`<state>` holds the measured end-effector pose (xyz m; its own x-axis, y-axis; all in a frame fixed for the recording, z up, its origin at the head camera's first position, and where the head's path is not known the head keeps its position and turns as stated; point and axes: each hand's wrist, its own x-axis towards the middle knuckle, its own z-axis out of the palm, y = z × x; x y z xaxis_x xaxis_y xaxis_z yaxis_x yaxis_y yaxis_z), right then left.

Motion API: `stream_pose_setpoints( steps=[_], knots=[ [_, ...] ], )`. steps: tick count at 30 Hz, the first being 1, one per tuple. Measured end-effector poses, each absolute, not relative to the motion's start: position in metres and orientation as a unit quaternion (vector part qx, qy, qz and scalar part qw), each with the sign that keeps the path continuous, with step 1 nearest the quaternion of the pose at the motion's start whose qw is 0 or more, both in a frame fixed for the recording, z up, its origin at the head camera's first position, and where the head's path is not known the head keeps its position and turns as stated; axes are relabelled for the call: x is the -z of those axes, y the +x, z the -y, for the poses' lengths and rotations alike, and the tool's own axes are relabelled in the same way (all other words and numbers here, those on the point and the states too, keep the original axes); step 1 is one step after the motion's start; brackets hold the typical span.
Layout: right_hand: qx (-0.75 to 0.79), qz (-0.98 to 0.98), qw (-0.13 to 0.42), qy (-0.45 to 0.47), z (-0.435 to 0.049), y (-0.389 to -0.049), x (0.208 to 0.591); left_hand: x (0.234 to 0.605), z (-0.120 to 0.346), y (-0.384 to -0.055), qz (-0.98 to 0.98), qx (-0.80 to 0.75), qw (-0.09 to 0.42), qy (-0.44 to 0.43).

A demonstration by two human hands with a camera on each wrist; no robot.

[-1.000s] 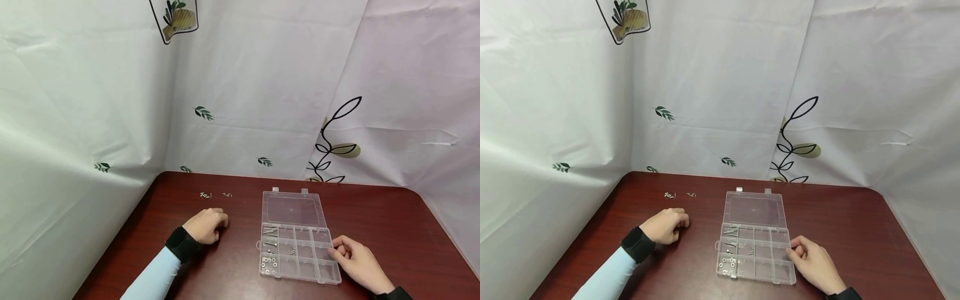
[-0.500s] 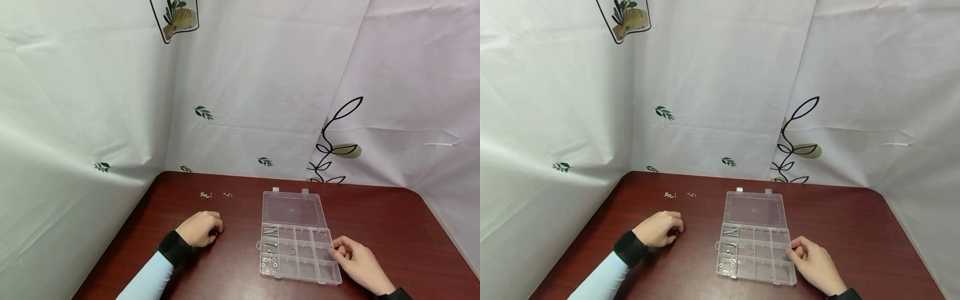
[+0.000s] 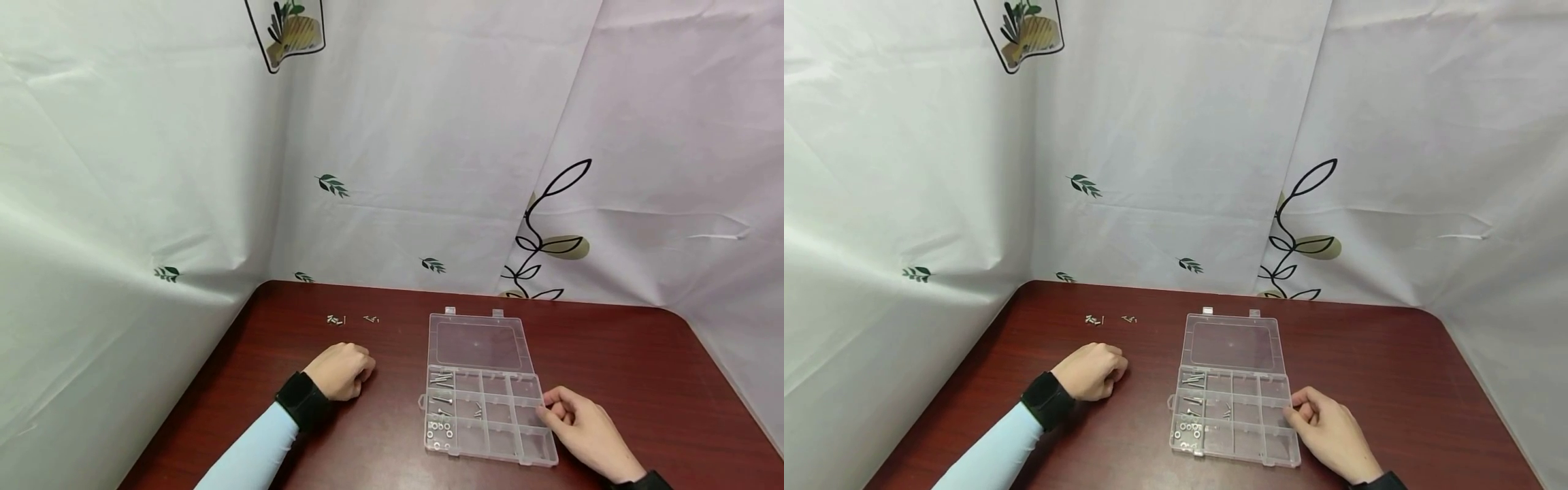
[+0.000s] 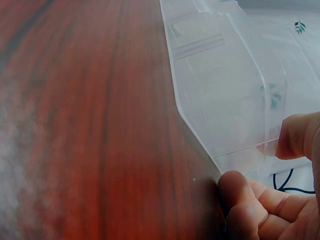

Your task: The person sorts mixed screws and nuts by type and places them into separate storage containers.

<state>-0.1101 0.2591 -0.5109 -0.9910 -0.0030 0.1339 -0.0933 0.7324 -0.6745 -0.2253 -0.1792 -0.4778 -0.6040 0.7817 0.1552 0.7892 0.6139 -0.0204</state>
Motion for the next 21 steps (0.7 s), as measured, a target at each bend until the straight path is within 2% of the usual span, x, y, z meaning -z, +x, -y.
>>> stream_pose_setpoints(
  steps=[5, 21],
  knots=[
    [-0.364, 0.929, 0.066, 0.029, -0.259, -0.11, 0.512, 0.475, 0.16, -0.224, 0.895, 0.04, 0.064, -0.44],
    [-0.364, 0.929, 0.054, 0.023, -0.259, -0.11, 0.511, 0.439, 0.06, -0.204, 0.821, 0.095, 0.117, -0.551]
  ],
)
